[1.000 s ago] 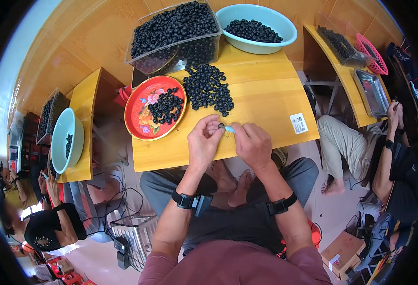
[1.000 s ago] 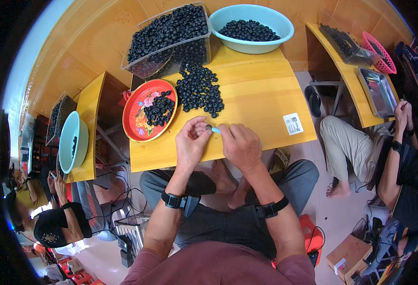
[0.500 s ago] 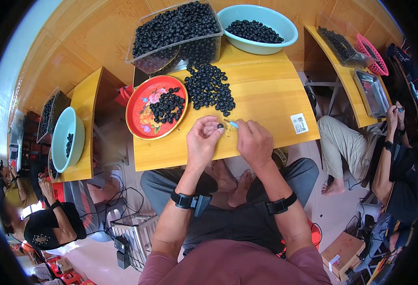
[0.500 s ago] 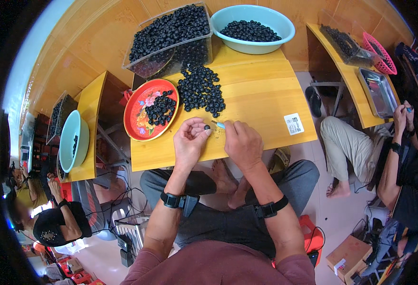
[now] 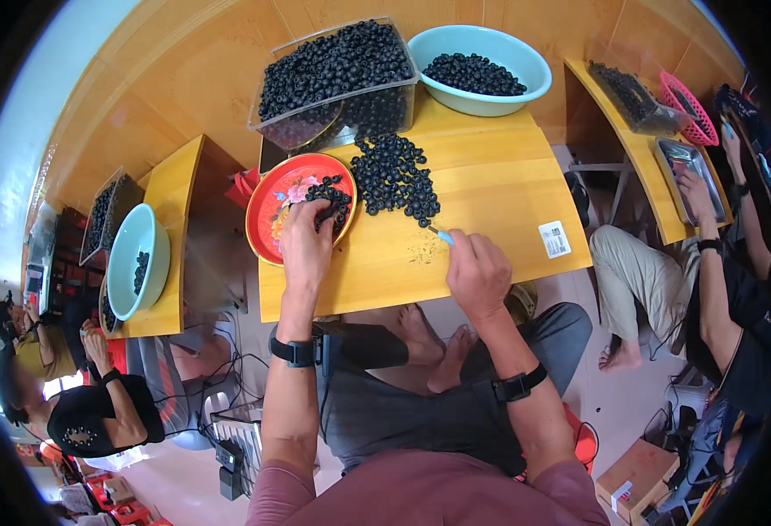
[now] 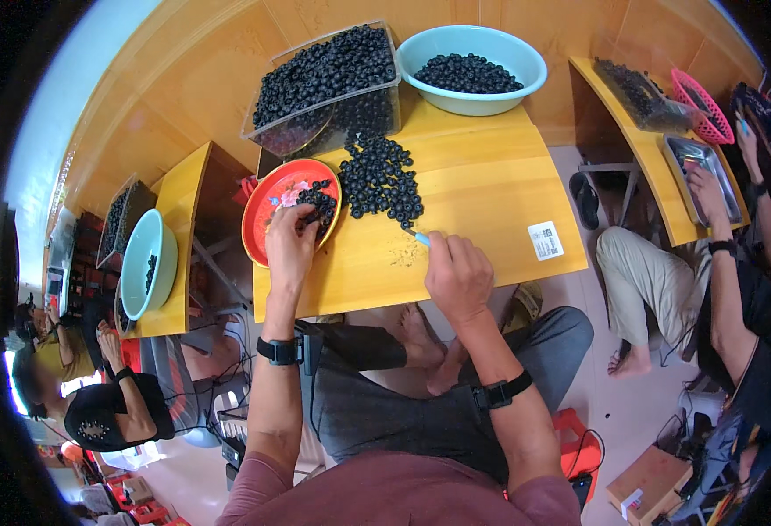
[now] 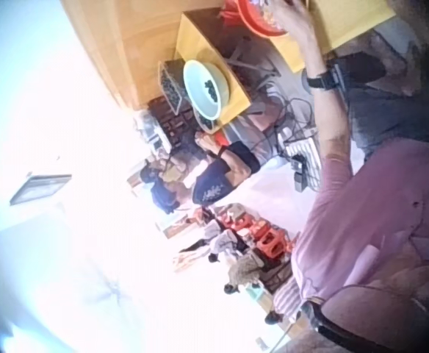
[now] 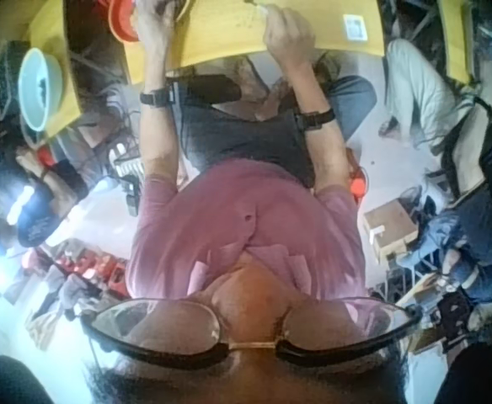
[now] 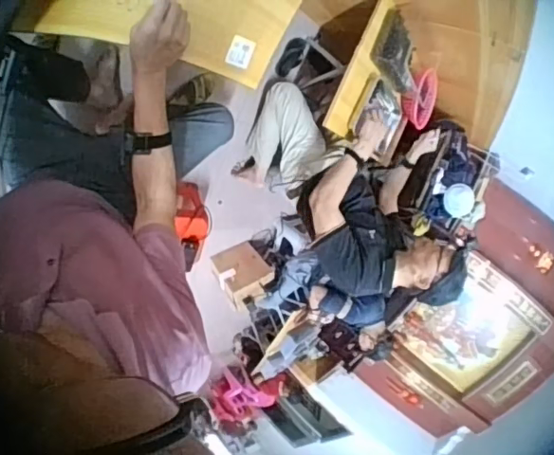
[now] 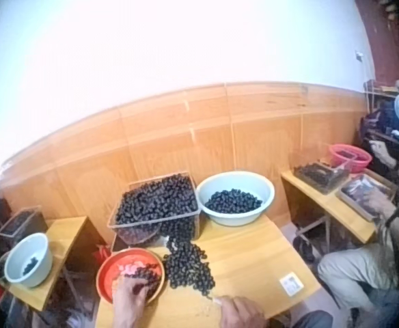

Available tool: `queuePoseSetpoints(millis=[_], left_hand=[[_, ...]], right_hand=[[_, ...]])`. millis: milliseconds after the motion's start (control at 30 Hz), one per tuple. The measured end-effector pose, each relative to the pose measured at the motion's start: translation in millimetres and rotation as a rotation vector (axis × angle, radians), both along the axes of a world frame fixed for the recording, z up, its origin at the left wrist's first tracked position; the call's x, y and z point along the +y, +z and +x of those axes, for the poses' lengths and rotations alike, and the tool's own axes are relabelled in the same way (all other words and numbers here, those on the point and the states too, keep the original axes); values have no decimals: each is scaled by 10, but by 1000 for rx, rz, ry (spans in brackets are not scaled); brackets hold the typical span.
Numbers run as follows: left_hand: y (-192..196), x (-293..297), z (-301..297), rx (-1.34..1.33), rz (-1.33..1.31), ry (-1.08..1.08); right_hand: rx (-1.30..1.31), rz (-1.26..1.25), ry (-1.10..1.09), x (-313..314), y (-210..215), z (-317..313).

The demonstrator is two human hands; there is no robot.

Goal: Sorting small black spherical components by hand and with a small plastic tool at a workstation.

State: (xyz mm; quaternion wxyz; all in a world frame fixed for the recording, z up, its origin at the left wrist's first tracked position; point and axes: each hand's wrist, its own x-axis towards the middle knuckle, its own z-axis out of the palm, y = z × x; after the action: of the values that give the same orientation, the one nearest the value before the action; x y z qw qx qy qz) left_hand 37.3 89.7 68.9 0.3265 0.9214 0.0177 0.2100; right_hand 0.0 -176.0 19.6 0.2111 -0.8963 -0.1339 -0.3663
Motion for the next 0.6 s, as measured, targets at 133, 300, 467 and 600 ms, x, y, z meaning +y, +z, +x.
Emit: queuePoseSetpoints(millis=[133, 300, 467, 600], left_hand=[[-28, -415, -49, -208, 123, -308], [-324, -947, -30, -61, 53, -313], [-355, -988, 4, -21, 63, -297], [-350, -895, -10, -2, -12, -265]], right_hand=[[3, -18, -9, -15, 5, -25], [-50, 22, -7, 7, 0, -26], [-56, 20, -10, 1, -1, -22], [-44, 15, -2, -5, -6, -23]])
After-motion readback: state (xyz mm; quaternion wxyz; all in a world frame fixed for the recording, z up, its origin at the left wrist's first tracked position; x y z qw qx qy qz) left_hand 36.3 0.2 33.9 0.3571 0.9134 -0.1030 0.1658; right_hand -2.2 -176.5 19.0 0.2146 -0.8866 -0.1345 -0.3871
